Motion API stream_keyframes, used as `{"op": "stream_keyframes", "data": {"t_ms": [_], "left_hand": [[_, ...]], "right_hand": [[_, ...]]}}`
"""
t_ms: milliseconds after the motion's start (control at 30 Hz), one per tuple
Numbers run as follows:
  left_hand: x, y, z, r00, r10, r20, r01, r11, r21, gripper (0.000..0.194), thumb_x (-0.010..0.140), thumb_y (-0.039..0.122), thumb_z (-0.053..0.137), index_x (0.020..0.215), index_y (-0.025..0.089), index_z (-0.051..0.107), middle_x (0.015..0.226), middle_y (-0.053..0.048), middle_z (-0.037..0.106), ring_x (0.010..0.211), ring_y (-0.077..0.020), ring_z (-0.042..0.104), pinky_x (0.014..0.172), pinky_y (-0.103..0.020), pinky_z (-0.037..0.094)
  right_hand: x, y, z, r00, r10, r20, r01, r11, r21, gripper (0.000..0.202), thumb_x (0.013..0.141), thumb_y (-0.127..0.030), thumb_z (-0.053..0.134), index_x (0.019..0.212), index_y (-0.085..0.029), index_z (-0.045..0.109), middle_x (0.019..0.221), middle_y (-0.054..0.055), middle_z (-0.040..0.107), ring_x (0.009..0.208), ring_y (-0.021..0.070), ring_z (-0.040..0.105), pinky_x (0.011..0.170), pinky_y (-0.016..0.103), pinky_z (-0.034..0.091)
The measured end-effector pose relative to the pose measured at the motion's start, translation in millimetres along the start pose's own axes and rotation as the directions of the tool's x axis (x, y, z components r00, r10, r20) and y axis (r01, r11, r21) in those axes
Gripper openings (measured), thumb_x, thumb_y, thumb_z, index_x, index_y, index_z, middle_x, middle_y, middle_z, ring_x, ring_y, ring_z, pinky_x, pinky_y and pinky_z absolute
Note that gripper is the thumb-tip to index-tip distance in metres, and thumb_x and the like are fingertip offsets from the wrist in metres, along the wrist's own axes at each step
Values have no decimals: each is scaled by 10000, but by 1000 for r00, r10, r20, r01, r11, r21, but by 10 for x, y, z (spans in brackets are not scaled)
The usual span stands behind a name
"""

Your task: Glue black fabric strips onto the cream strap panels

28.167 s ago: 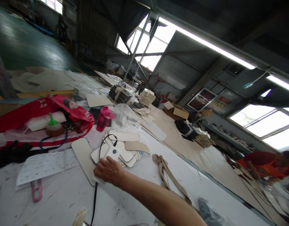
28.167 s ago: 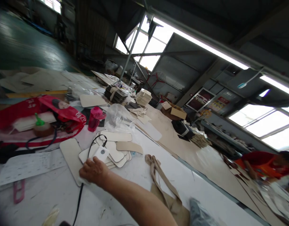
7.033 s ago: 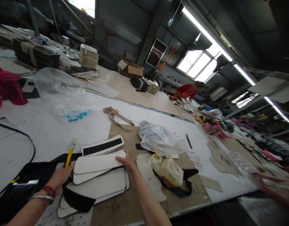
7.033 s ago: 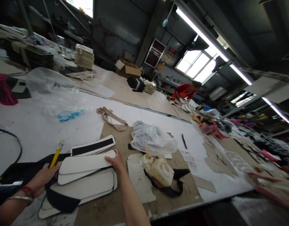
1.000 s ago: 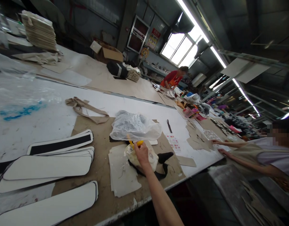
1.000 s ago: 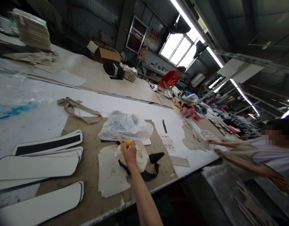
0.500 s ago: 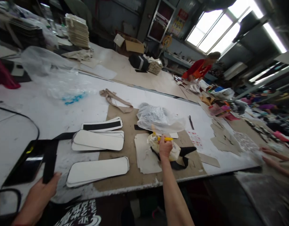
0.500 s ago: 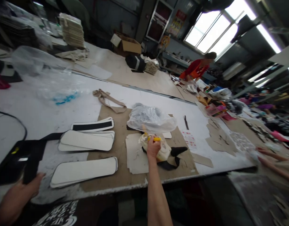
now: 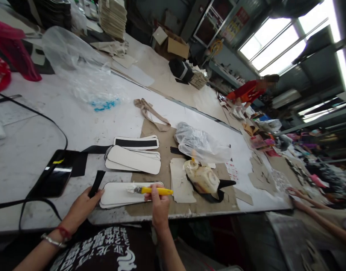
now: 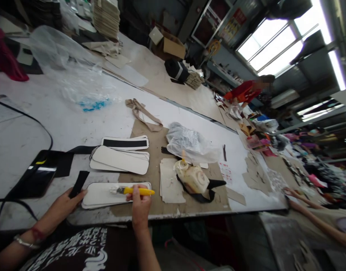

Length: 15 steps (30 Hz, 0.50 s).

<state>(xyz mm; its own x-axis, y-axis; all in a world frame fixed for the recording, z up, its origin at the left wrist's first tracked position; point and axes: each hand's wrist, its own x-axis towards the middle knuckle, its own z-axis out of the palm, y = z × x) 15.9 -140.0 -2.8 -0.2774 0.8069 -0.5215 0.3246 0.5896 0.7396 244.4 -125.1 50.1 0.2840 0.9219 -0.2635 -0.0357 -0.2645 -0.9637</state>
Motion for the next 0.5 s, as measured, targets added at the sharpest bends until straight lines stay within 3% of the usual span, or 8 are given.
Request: {"op": "stream_keyframes", "data": {"t_ms": [100, 200, 367, 500], "left_hand": [[45, -30, -21, 999, 1, 39, -1, 1000, 3, 498, 681, 599, 508, 893, 159, 604, 626, -40, 635, 597, -223, 602, 519, -301, 449], [84, -65, -42, 998, 0, 68, -2, 1000, 19, 506, 684, 574, 502, 951, 156, 604, 703, -60, 667, 669, -238, 627, 596, -312, 479], [114, -75, -57, 993, 8, 114, -15, 998, 55, 513, 702, 534, 472, 1041, 166, 584, 897, -94, 699, 835, -263, 643, 743, -329, 485], [112, -57, -49, 989, 22, 143, -36, 994, 100, 501, 718, 515, 443, 1060, 167, 559, 927, -107, 693, 878, -279, 631, 779, -342, 468]], "right_hand": [[-131, 60, 316, 999, 22, 40, -23, 999, 22, 361, 801, -527, 563, 844, -168, 570, 706, 22, 632, 541, 142, 610, 545, 277, 525], [-192, 134, 449, 997, 43, 69, -45, 999, 24, 341, 809, -514, 560, 856, -176, 560, 650, 4, 614, 539, 142, 602, 559, 274, 518], [-242, 332, 563, 991, 83, 105, -84, 996, 3, 311, 823, -483, 552, 878, -178, 537, 587, -18, 575, 525, 143, 584, 560, 278, 513], [-229, 417, 473, 998, -56, 35, 60, 992, -114, 268, 839, -434, 540, 874, -169, 554, 744, 24, 583, 590, 139, 591, 582, 282, 522]]}}
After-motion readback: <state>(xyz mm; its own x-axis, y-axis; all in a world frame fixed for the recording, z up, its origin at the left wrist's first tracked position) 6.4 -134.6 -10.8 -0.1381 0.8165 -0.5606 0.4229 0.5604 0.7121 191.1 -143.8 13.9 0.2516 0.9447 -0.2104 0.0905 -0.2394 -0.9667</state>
